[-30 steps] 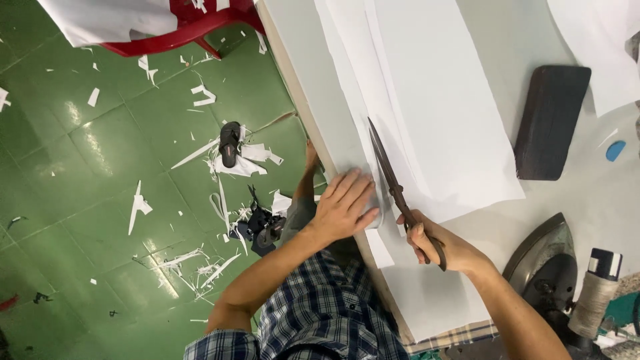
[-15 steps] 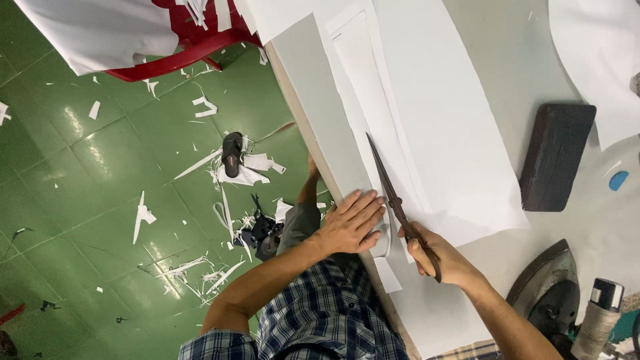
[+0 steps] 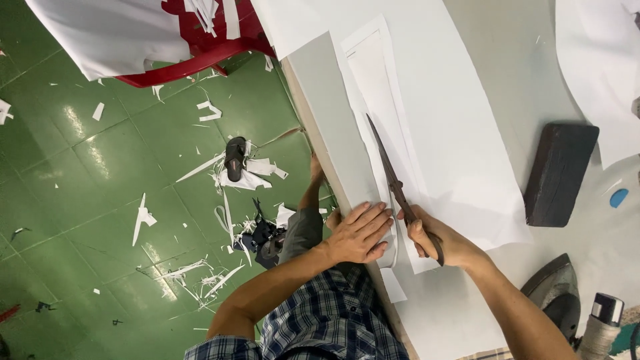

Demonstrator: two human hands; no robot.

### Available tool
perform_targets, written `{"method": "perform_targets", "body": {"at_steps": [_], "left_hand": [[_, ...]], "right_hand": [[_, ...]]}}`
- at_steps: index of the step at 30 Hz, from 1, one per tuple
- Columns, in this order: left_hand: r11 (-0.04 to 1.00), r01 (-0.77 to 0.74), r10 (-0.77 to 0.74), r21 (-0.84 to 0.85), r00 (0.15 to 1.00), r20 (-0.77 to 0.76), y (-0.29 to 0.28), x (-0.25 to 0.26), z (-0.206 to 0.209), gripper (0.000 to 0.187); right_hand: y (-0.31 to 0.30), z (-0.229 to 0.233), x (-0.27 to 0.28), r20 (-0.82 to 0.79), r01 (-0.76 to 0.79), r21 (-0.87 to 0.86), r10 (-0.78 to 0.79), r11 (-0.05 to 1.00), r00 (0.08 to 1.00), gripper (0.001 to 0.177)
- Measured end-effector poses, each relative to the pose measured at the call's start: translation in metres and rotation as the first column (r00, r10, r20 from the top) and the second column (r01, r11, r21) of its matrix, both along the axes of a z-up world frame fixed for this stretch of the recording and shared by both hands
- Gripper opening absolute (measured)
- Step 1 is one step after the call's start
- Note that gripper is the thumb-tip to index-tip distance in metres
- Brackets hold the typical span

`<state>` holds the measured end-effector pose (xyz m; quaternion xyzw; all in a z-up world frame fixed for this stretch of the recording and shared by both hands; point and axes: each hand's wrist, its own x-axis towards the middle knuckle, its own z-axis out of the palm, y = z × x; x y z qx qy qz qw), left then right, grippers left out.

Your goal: The person irons a white fabric strip, then uses shears to cut it into smaller rectangular pieces. The person repeatedly folds and cuts the fabric, discarding offcuts into a red bin. The person also handles a larger white garment at the end.

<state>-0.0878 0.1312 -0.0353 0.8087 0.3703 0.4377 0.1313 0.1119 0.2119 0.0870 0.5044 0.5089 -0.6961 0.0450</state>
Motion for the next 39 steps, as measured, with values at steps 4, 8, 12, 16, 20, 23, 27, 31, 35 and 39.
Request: {"method": "perform_targets", "body": {"at_steps": [4,8,12,16,20,23,27,31,35,39], "left_hand": [[1.000,-0.002,0.002,0.008,1.000,-0.005,0.001,0.000,0.001,0.043],[1.000,-0.010,0.010,0.004,1.000,0.000,0.002,-0.001,0.002,0.043],[1.000,0.004,-0.004,-0.015,1.000,0.001,-0.001,-0.001,0.000,0.043],[1.000,-0.007,0.007,-0.017,1.000,0.012,0.001,-0.001,0.003,0.042],[1.000,-0.008,0.008,-0.015,1.000,0.025,0.002,-0.002,0.003,0.044],[1.000,-0.020,0.020,-0.011,1.000,0.019,0.003,-0.001,0.004,0.043],[1.000,-0.023,0.023,-0.010,0.999,0.024,0.003,-0.001,0.004,0.043],[1.000,-0.025,0.025,-0.006,1.000,0.005,0.002,-0.002,0.004,0.042],[0.999,-0.034,0.034,-0.003,0.999,0.037,0.005,-0.002,0.008,0.042],[1.000,-0.028,0.028,0.000,0.999,0.030,0.004,-0.003,0.007,0.042]], "right_hand": [[-0.004,-0.007,0.002,0.064,0.028,-0.007,-0.028,1.000,0.998,0.058],[0.011,0.015,-0.004,0.052,0.019,-0.041,-0.017,0.999,0.998,0.066],[0.029,0.014,-0.010,0.010,-0.031,-0.024,0.032,0.999,0.999,0.069],[0.049,0.009,-0.026,-0.033,0.019,0.032,-0.018,0.999,0.999,0.068],[0.053,0.004,-0.028,-0.006,0.048,0.062,-0.048,0.997,0.999,0.065],[0.056,0.010,-0.027,0.009,0.035,0.060,-0.035,0.998,0.999,0.062],[0.067,0.013,-0.026,-0.012,-0.021,0.011,0.021,1.000,1.000,0.067],[0.085,0.004,-0.034,-0.060,-0.002,0.043,0.004,0.999,0.998,0.069],[0.095,0.006,-0.047,-0.021,0.057,0.072,-0.056,0.996,0.998,0.065],[0.105,0.015,-0.050,0.045,0.000,0.051,-0.002,0.999,0.999,0.070]]}}
